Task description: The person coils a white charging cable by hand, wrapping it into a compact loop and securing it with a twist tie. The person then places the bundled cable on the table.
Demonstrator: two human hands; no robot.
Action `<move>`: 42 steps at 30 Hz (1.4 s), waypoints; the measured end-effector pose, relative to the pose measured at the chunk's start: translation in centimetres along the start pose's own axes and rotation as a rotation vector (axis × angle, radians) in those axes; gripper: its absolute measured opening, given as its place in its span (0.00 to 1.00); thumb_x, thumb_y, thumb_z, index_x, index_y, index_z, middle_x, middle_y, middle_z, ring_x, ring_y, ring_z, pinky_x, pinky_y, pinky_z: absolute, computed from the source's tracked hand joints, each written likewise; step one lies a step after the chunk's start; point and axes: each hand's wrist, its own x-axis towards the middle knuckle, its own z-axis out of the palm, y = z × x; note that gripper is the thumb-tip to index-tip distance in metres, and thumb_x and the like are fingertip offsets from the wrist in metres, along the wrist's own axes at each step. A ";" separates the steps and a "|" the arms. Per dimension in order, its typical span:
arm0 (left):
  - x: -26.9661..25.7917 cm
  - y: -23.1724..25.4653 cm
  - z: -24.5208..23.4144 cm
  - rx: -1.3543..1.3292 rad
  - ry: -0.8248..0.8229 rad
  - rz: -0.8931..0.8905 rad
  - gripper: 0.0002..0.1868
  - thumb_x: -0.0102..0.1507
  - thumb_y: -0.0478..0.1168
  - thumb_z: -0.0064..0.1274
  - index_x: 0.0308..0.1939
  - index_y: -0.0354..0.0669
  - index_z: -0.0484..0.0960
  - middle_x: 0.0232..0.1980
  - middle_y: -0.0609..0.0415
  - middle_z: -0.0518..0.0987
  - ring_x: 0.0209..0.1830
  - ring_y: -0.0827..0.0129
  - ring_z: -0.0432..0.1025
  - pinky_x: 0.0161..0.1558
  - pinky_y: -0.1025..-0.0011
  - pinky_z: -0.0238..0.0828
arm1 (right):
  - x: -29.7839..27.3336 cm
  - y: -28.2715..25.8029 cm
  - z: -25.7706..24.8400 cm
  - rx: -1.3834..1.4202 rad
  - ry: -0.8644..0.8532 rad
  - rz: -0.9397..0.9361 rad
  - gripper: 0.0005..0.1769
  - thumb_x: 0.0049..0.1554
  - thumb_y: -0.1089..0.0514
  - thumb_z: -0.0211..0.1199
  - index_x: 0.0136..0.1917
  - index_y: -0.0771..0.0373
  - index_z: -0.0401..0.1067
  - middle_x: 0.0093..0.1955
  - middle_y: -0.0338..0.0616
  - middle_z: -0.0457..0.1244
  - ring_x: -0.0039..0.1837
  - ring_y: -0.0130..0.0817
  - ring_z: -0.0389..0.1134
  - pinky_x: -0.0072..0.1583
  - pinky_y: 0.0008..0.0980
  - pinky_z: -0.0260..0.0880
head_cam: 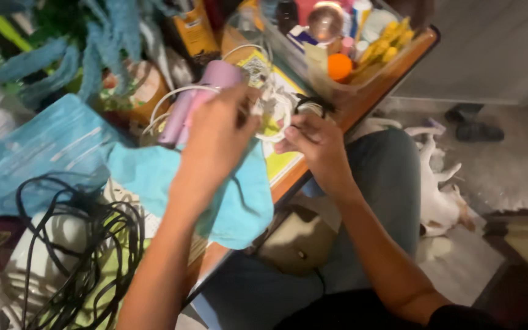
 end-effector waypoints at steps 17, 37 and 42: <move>-0.6 -1.3 10.0 -0.338 -0.209 -0.340 0.24 0.63 0.29 0.54 0.62 0.49 0.79 0.40 0.49 0.85 0.33 0.68 0.79 0.40 0.72 0.76 | 0.4 -0.4 -5.5 -0.684 0.305 -0.374 0.10 0.60 0.69 0.67 0.56 0.64 0.78 0.55 0.45 0.68 0.46 0.27 0.68 0.49 0.26 0.69; 0.2 -0.9 11.6 -0.187 -0.058 -0.116 0.48 0.54 0.34 0.66 0.75 0.45 0.58 0.62 0.39 0.74 0.58 0.45 0.73 0.55 0.58 0.71 | -0.6 0.0 -5.9 -0.748 0.260 -0.334 0.18 0.55 0.70 0.70 0.59 0.66 0.75 0.59 0.47 0.58 0.51 0.30 0.67 0.54 0.28 0.70; 0.0 -0.7 11.2 -0.251 0.002 -0.134 0.43 0.56 0.37 0.67 0.72 0.45 0.61 0.61 0.40 0.76 0.53 0.47 0.76 0.49 0.60 0.75 | -0.3 0.6 -5.9 -0.620 0.260 -0.319 0.18 0.56 0.70 0.69 0.60 0.65 0.75 0.56 0.45 0.59 0.51 0.30 0.67 0.54 0.27 0.70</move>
